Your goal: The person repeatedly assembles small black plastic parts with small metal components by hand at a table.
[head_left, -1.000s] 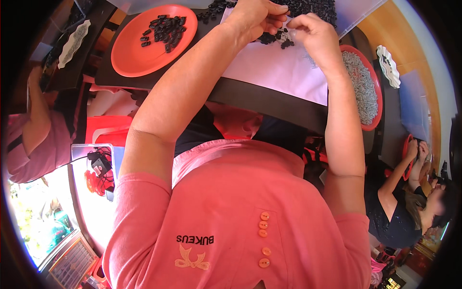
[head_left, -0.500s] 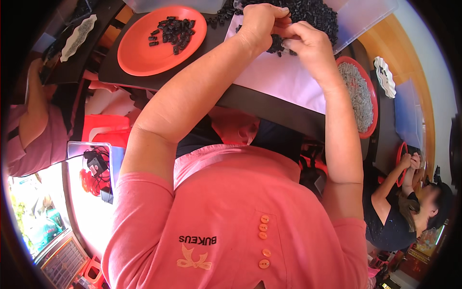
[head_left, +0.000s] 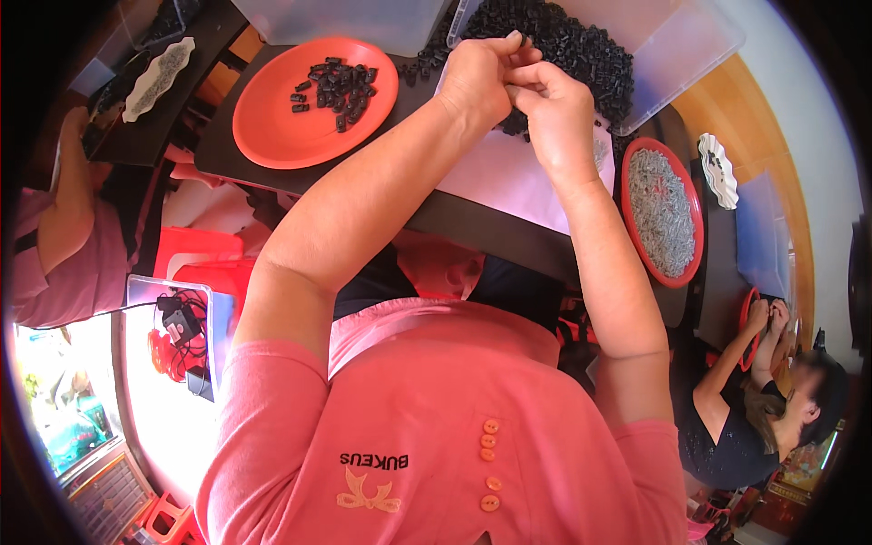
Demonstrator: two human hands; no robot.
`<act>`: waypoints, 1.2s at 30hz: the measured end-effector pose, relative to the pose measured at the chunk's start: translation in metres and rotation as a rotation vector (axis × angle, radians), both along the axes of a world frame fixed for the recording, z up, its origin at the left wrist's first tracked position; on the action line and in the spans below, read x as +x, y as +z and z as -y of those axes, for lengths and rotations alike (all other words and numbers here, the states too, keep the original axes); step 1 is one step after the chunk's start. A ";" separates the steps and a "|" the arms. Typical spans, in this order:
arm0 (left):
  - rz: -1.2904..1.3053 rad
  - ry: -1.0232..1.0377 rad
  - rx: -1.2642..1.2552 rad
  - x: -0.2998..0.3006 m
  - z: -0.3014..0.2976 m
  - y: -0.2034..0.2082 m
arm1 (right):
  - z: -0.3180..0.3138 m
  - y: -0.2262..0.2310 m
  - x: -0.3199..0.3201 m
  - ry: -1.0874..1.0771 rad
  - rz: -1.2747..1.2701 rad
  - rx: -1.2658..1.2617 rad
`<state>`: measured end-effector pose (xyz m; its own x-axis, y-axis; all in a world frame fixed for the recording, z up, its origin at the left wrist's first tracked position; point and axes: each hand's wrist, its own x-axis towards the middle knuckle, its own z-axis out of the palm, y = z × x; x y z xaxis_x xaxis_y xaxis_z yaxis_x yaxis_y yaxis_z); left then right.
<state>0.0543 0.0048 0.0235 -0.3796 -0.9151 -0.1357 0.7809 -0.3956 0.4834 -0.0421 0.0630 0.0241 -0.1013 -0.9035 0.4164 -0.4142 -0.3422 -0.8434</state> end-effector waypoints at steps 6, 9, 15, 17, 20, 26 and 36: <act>-0.042 -0.049 -0.036 -0.005 0.006 -0.007 | -0.012 0.004 -0.001 -0.038 -0.383 -0.329; 0.110 0.057 -0.111 -0.012 -0.002 -0.003 | -0.014 0.002 -0.017 0.029 -0.109 -0.202; 0.417 0.004 -0.298 -0.006 -0.015 0.005 | -0.009 0.035 -0.057 0.002 0.177 -0.019; 0.478 -0.048 -0.378 -0.008 -0.019 0.005 | -0.008 0.038 -0.067 0.016 0.203 -0.015; 0.500 -0.093 -0.420 -0.009 -0.021 0.004 | -0.008 0.038 -0.075 0.049 0.208 0.021; 0.591 -0.084 -0.508 -0.015 -0.024 0.005 | -0.005 0.033 -0.083 0.184 0.211 0.061; 0.615 -0.074 -0.594 -0.013 -0.027 0.008 | -0.004 0.036 -0.092 0.241 0.178 0.117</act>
<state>0.0417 0.0318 0.0312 -0.4574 -0.8754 0.1564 0.2938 0.0172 0.9557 -0.1339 0.0675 0.0598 0.0596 -0.9511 0.3030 -0.1758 -0.3087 -0.9348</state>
